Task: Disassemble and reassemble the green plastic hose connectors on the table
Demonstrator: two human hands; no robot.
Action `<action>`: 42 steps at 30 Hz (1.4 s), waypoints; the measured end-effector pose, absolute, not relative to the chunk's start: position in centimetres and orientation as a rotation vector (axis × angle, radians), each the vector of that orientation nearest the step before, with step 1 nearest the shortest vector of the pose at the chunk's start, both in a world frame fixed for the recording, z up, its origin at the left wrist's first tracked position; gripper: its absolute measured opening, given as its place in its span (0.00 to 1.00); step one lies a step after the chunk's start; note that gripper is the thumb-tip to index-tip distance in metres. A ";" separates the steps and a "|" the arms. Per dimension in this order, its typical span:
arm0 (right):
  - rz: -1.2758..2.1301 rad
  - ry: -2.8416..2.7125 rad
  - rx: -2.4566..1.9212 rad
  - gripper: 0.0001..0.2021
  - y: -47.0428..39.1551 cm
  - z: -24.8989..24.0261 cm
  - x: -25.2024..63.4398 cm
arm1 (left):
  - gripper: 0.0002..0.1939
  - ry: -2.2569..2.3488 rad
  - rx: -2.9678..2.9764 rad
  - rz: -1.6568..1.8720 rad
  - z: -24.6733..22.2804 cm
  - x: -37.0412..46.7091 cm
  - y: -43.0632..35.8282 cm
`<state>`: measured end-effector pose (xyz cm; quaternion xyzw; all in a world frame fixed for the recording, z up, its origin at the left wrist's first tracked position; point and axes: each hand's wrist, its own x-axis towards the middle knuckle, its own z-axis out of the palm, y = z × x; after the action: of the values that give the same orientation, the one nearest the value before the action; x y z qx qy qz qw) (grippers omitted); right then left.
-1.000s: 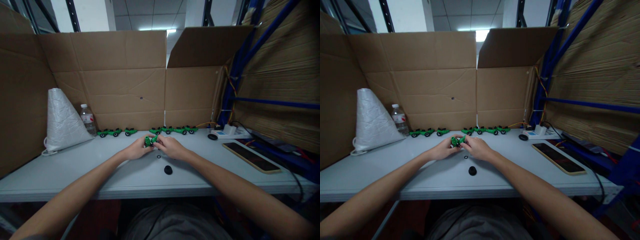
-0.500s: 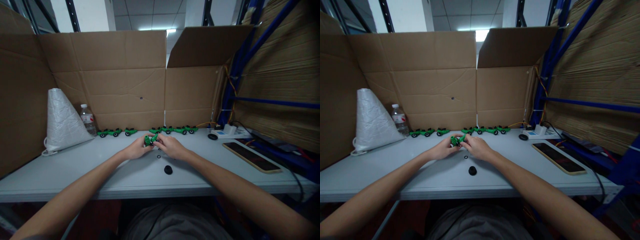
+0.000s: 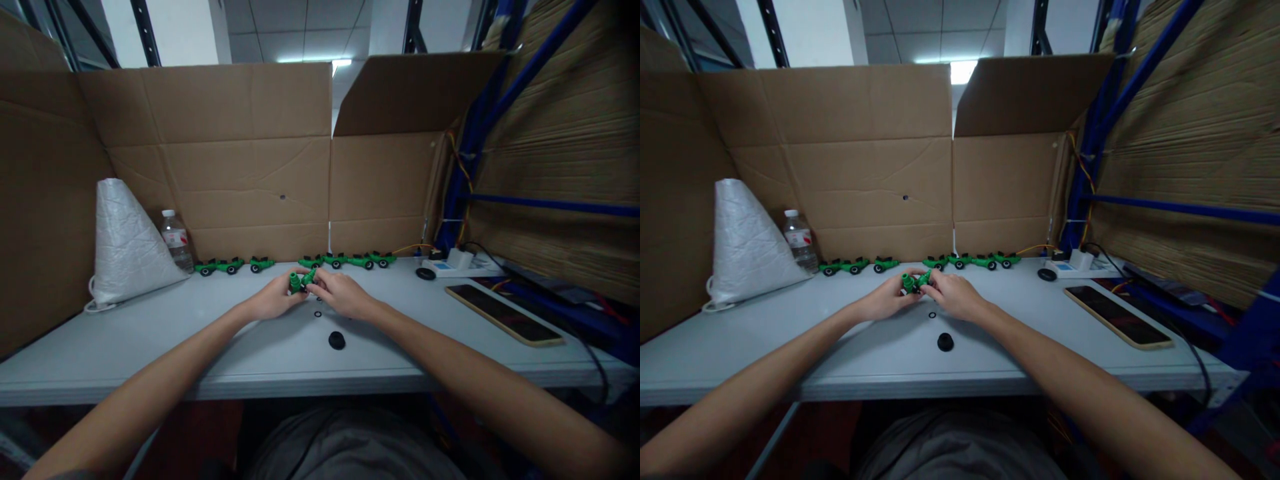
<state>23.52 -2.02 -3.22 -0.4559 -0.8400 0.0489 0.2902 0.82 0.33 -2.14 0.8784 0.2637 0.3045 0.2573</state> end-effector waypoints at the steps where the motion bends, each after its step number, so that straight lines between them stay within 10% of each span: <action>1: 0.132 -2.240 -1.213 0.10 -2.0 -3.2 23.5 | 0.27 0.722 2.384 0.829 -2.1 0.8 0.3; 42: 0.129 -2.235 -1.200 0.09 -2.0 -3.3 23.6 | 0.26 0.714 2.404 0.814 -2.0 0.8 0.3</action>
<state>23.59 -2.04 -3.26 -0.4512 -0.8404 0.0485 0.2962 0.77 0.28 -2.03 0.8829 0.2623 0.2988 0.2499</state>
